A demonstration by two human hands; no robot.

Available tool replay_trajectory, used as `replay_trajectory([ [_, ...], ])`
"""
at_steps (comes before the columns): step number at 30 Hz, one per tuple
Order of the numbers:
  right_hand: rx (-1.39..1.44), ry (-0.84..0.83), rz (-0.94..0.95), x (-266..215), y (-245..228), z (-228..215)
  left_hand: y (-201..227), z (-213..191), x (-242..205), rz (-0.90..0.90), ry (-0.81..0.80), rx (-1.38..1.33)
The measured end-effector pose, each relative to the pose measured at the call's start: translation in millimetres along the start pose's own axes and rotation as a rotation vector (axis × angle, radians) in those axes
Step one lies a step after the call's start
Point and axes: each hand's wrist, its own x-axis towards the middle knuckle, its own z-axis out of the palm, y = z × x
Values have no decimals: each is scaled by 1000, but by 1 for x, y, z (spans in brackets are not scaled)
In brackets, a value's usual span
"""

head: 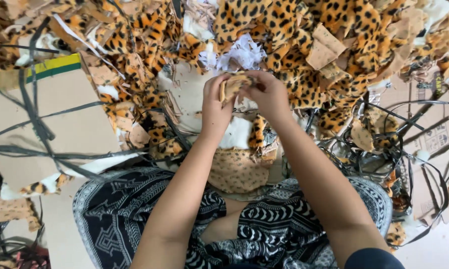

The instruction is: Tying a string around a small box and then stuffing a leopard-print fabric shell with stuffing and scraps.

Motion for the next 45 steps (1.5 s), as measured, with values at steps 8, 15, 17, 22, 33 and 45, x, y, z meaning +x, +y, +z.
replay_trajectory([
  [8,108,-146,185,-70,-18,-55,46,-29,-56,-615,-250,-101],
  [15,155,-239,389,-82,56,-44,-7,-28,-98,-810,-387,217],
  [17,40,-207,338,-77,66,-42,-15,-26,-101,-734,-462,296],
  [22,-40,-133,208,-76,51,-38,102,-47,-81,-710,-588,227],
  [33,-504,-373,-57,-97,46,-19,67,-52,-75,-508,-699,610],
  [45,-29,-461,185,-86,42,-8,106,-53,-64,-690,-635,418],
])
